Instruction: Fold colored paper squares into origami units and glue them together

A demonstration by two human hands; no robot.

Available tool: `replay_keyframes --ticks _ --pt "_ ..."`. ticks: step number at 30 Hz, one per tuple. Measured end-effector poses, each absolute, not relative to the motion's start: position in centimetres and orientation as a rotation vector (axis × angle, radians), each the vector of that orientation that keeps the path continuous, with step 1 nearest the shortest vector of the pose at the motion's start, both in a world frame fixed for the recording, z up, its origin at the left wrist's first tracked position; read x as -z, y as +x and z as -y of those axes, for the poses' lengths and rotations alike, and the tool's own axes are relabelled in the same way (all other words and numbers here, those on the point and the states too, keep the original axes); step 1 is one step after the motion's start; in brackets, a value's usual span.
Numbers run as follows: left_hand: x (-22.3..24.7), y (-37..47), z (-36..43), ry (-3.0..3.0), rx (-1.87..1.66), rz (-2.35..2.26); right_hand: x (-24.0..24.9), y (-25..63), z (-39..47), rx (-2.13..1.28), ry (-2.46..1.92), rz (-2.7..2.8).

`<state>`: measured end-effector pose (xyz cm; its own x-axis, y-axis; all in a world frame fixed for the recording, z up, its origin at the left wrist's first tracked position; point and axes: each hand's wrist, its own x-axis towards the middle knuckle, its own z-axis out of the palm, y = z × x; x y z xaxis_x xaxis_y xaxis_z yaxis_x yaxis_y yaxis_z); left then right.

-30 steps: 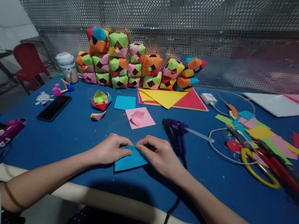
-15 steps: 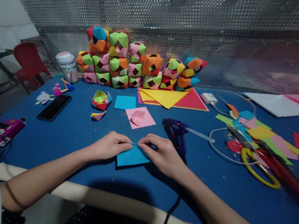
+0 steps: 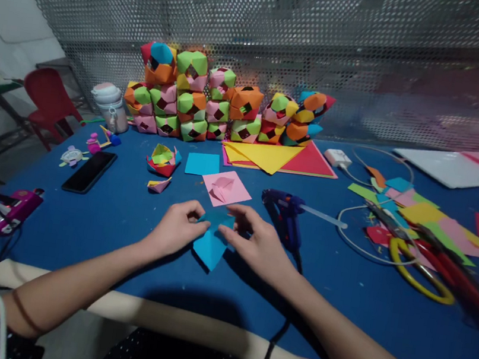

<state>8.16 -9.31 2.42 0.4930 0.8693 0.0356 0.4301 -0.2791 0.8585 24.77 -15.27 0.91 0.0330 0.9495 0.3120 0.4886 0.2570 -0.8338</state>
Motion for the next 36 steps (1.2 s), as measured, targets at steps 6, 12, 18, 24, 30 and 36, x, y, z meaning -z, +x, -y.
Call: replay_keyframes --ticks 6,12,18,24,30,36 --pt "-1.7 8.5 9.4 1.709 -0.729 -1.105 -0.1 24.5 14.8 -0.494 -1.381 1.544" --pt "-1.4 8.6 9.7 1.599 -0.734 -1.087 0.4 24.3 14.7 -0.446 -1.323 1.565" --pt "-1.6 8.9 9.9 1.45 -0.759 -1.042 0.6 24.4 14.9 -0.337 -1.113 1.663" --pt "-1.7 8.8 9.9 1.423 -0.776 -1.041 0.2 24.2 15.4 -0.319 -1.066 1.739" --pt "-1.5 8.6 9.8 1.487 -0.764 -1.029 0.2 24.1 15.2 -0.326 -1.107 1.678" --pt "-1.5 8.5 10.0 1.671 -0.687 -1.047 -0.1 24.4 14.9 -0.332 -1.22 1.59"
